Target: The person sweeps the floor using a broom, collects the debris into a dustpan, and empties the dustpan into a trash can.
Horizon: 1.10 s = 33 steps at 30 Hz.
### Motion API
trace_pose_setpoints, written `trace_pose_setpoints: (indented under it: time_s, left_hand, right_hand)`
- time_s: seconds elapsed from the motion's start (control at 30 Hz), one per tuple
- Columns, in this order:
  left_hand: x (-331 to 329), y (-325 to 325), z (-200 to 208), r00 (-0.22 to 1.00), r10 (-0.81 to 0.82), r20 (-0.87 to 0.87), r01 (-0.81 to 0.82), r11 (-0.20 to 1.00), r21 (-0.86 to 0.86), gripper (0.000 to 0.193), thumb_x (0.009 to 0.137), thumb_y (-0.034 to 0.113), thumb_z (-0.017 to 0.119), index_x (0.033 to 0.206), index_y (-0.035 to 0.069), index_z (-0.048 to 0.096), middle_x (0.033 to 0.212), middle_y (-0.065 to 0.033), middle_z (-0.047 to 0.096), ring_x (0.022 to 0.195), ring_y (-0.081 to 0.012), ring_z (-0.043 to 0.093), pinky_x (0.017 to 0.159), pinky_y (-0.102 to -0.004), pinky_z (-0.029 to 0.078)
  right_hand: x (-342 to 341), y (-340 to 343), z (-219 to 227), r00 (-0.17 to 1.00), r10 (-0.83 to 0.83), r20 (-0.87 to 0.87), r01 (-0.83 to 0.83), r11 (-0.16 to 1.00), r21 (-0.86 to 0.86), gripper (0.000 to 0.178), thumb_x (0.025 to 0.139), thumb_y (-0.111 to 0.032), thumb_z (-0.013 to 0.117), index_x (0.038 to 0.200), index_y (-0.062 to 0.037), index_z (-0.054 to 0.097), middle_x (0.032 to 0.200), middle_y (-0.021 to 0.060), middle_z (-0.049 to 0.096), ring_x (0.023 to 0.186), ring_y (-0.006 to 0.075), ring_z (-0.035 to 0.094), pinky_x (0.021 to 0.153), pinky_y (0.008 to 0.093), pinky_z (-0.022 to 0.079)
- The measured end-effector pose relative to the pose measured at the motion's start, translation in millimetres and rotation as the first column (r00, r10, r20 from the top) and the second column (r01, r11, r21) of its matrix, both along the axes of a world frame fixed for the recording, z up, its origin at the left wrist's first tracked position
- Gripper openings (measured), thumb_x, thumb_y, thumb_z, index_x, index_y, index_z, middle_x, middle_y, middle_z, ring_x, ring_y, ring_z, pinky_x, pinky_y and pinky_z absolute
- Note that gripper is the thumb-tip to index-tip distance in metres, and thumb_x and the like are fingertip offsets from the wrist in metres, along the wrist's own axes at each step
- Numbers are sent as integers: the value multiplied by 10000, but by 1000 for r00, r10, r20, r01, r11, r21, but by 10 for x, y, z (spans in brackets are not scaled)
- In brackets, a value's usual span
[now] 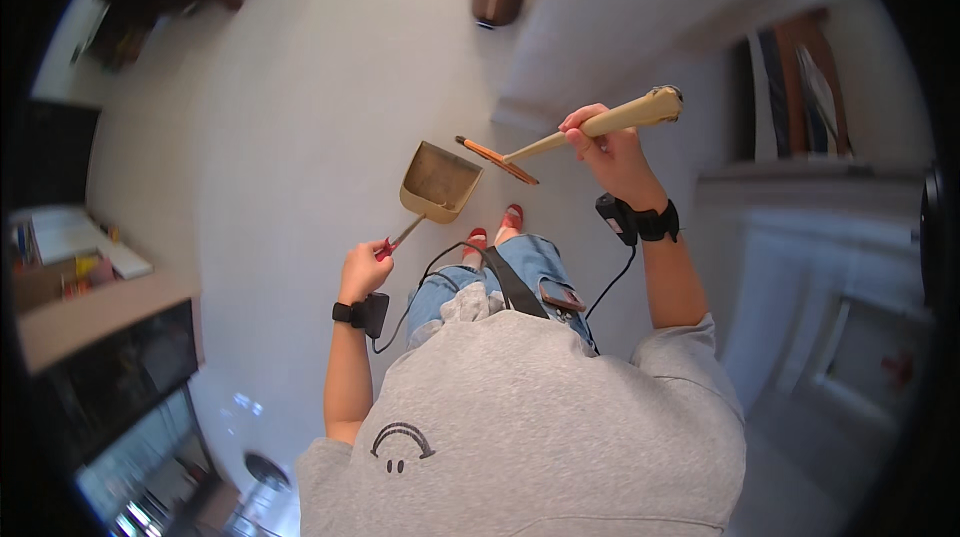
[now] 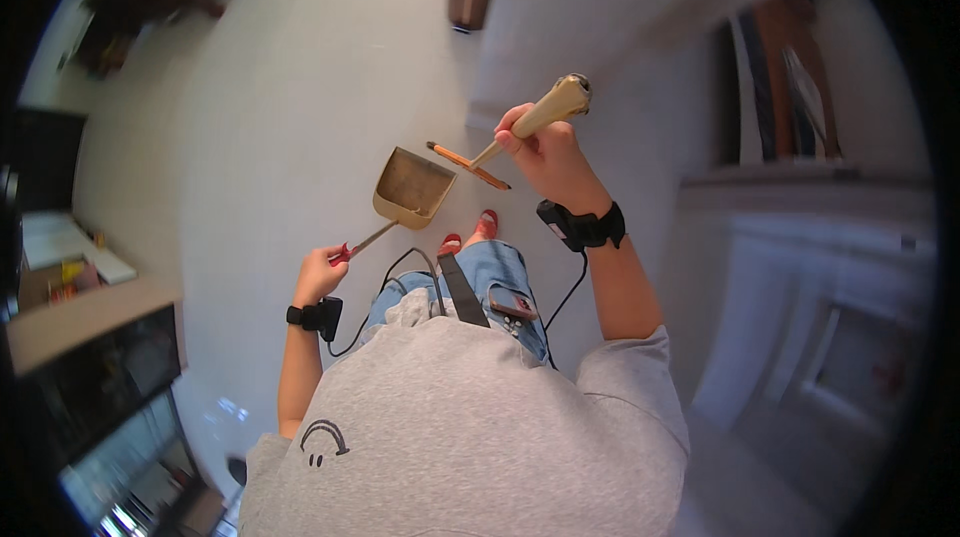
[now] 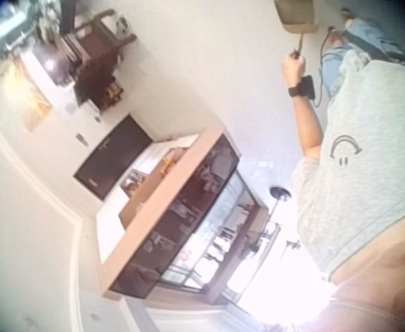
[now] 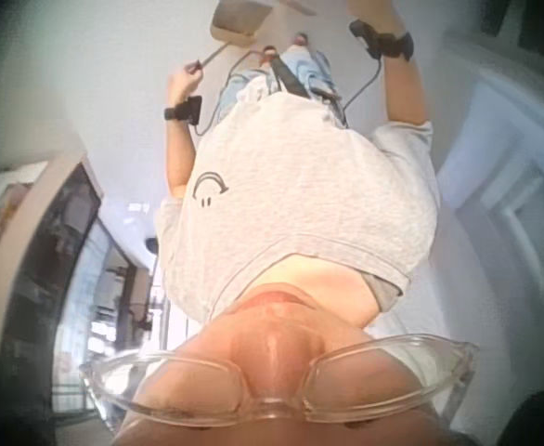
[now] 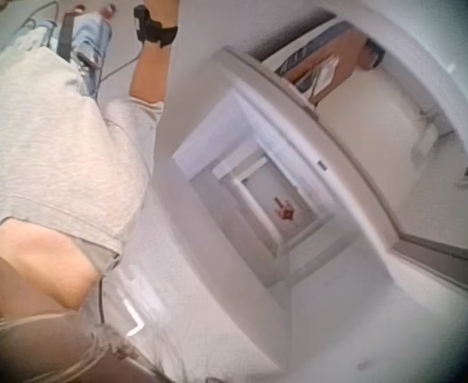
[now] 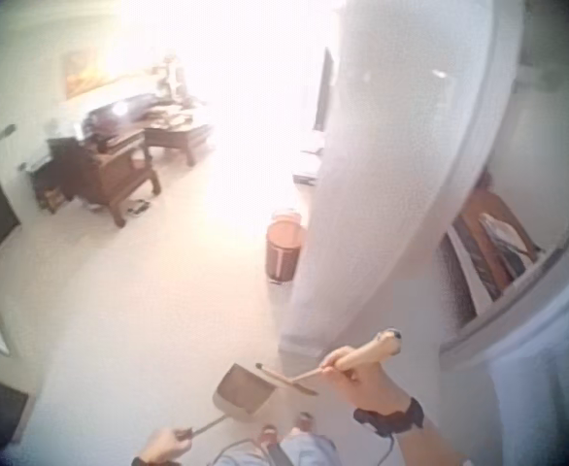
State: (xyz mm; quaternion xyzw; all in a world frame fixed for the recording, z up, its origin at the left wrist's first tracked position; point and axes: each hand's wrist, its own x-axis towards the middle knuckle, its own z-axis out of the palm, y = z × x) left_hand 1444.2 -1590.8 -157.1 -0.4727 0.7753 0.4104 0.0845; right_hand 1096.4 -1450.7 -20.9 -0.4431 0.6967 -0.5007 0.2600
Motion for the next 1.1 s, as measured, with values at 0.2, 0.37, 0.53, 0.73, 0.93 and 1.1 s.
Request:
trace_pose_setpoints:
  time_s: [0.2,0.37,0.53,0.73,0.93,1.1]
  left_hand:
    - [256,37,-139,997,55,-45,-56,998,-24,311,644,167,518,917,72,633,687,-174,597,629,-301,587,592,-341,462]
    - [270,390,-416,984,175,-28,-175,985,5,295,646,160,538,901,52,638,693,-171,612,633,-275,606,591,-325,468]
    - [323,362,-461,981,195,4,-195,981,-9,286,648,160,556,895,45,642,720,-163,627,657,-263,616,613,-318,475]
    - [370,93,-514,979,199,-33,-200,979,-39,303,655,169,589,928,45,635,750,-166,635,661,-236,614,617,-312,475]
    - [378,-215,-529,961,257,-102,-255,966,36,257,658,138,591,894,47,641,732,-136,642,641,-176,606,567,-273,457]
    - [433,-228,-715,972,175,-157,-173,984,27,193,656,132,588,819,42,641,719,-122,643,615,-168,600,550,-271,451]
  right_hand:
    - [-32,40,-210,995,-60,-85,48,990,-136,89,814,-65,563,797,16,530,702,37,531,548,59,438,492,202,383]
    - [-127,216,-360,993,-114,0,113,981,-155,102,813,-71,569,808,16,516,678,36,522,542,58,461,498,208,413]
    - [-77,173,-320,997,-79,4,79,989,-128,116,821,-91,563,834,8,504,651,27,502,516,61,462,474,201,406]
    - [-38,229,-330,975,-214,-61,199,960,-196,95,830,-82,547,844,1,503,645,13,495,523,50,440,472,189,370]
    - [162,400,-368,921,-391,-4,379,896,-231,85,833,-87,547,846,-9,515,661,-3,503,527,47,425,480,183,372]
    - [496,668,-438,894,-448,-5,431,863,-263,87,834,-94,549,854,-14,520,677,1,510,534,49,441,478,187,383]
